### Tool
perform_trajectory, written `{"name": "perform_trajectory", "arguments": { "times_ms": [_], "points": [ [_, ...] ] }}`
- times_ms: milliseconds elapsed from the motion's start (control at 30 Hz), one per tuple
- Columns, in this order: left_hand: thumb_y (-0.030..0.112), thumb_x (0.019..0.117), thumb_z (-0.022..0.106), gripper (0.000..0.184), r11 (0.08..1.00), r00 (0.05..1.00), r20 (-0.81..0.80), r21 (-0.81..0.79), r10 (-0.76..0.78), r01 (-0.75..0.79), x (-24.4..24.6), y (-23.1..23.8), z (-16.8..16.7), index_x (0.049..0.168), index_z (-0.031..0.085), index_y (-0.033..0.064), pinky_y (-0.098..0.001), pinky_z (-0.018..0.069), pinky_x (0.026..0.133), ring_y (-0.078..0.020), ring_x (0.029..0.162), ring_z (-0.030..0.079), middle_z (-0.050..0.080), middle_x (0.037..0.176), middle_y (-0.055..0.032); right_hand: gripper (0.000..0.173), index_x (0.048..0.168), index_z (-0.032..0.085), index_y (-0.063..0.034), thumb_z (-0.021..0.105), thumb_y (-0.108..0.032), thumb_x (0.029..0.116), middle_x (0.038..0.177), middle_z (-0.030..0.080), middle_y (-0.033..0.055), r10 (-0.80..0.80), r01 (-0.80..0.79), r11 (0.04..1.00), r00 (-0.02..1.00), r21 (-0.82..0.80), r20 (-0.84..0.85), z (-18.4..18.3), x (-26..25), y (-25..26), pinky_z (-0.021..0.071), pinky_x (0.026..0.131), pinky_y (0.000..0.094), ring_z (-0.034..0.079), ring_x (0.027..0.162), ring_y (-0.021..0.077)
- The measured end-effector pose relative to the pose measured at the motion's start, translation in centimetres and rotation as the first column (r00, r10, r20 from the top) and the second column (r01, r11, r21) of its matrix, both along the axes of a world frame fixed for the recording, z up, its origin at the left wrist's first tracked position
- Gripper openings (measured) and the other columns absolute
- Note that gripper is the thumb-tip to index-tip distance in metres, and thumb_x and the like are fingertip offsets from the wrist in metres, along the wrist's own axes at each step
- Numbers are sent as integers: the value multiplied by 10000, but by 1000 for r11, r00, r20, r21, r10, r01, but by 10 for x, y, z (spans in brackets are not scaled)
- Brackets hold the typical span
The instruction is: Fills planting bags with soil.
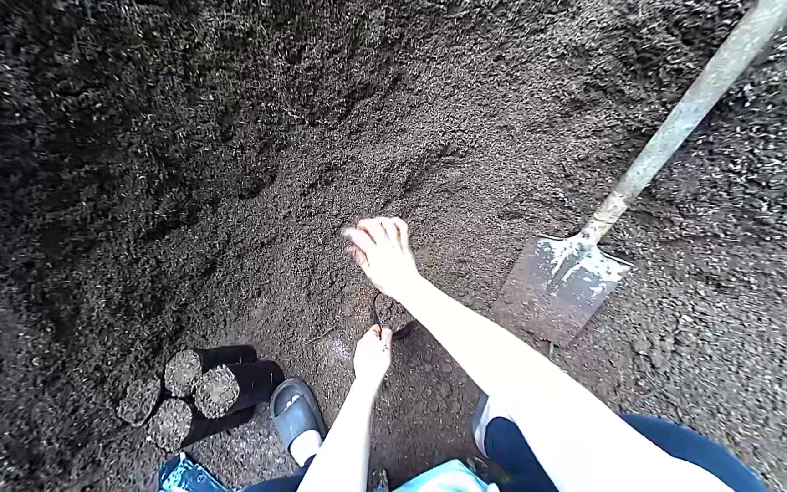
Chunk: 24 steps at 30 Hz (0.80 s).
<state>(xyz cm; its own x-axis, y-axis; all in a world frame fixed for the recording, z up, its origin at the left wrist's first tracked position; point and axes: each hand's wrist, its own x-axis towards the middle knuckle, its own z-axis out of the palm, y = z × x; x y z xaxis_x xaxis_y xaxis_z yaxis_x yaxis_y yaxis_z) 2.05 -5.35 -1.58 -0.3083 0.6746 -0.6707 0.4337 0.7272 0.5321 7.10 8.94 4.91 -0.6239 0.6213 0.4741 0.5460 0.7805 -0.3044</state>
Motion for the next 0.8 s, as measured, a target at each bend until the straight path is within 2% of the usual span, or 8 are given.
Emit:
{"name": "perform_trajectory", "arguments": {
  "times_ms": [100, 167, 233, 300, 367, 467, 600, 800],
  "points": [
    [258, 1123, 380, 378, 996, 997, 34, 43, 73, -74, 3, -4, -7, 1059, 635, -13, -521, 493, 836, -305, 888, 627, 626, 919, -171, 354, 1311, 636, -96, 443, -298, 1093, 1320, 630, 197, 177, -109, 968, 935, -225, 307, -85, 6, -15, 361, 1108, 633, 566, 1273, 409],
    [249, 1123, 375, 380, 986, 990, 58, 98, 128, -133, -1, -7, -13, 1039, 638, -12, -516, 489, 812, -290, 843, 609, 607, 876, -153, 358, 1303, 634, -74, 419, -280, 1104, 1351, 613, 193, 310, -174, 918, 875, -356, 372, -89, 6, -10, 358, 1117, 616, 551, 1297, 402],
    [290, 1135, 296, 472, 978, 984, 75, 123, 159, -168, -4, -10, -16, 1053, 653, -8, -532, 482, 830, -293, 868, 608, 616, 899, -157, 393, 1309, 655, -76, 463, -340, 1090, 1369, 607, 193, 285, -94, 885, 883, -457, 372, -66, 12, 2, 384, 1102, 619, 545, 1307, 406],
    [449, 1135, 236, 619, 985, 982, 106, 53, 156, -162, -14, -3, -16, 1214, 648, -6, -555, 479, 934, -335, 1021, 632, 655, 1072, -212, 627, 1386, 601, -58, 461, -567, 1047, 1450, 541, 213, 232, 169, 759, 833, -629, 503, -38, 24, 26, 386, 1094, 643, 482, 1377, 416],
    [616, 1081, 272, 746, 984, 960, 225, -99, 168, -149, -20, 6, -16, 1444, 532, 19, -579, 457, 1052, -382, 1253, 595, 597, 1364, -259, 896, 1408, 587, -32, 406, -781, 950, 1427, 571, 243, 344, 425, 551, 668, -718, 660, -37, 42, 42, 401, 1083, 657, 537, 1340, 416],
    [555, 1099, 334, 680, 967, 903, 357, -170, 240, -190, -21, 17, -8, 1546, 399, 47, -574, 491, 1035, -395, 1319, 559, 502, 1488, -253, 820, 1317, 595, 6, 350, -713, 1008, 1147, 661, 228, 505, 489, 399, 589, -776, 631, -59, 61, 33, 513, 898, 534, 665, 998, 339],
    [402, 1137, 338, 552, 985, 924, 345, -106, 167, -139, -20, 19, -11, 1509, 410, 0, -534, 531, 1000, -373, 1245, 610, 531, 1429, -269, 660, 1300, 592, 64, 289, -492, 1113, 1309, 608, 306, 509, 336, 507, 627, -794, 590, -68, 69, 23, 410, 1065, 634, 577, 1270, 441],
    [262, 1142, 338, 428, 958, 930, 266, 61, 256, -281, -19, -1, -6, 1404, 508, -31, -469, 586, 949, -322, 1125, 689, 601, 1323, -257, 568, 1256, 628, 11, 304, -435, 1119, 1308, 628, 260, 408, 291, 641, 654, -710, 637, -37, 55, -2, 433, 1046, 618, 583, 1279, 408]
  ]
}}
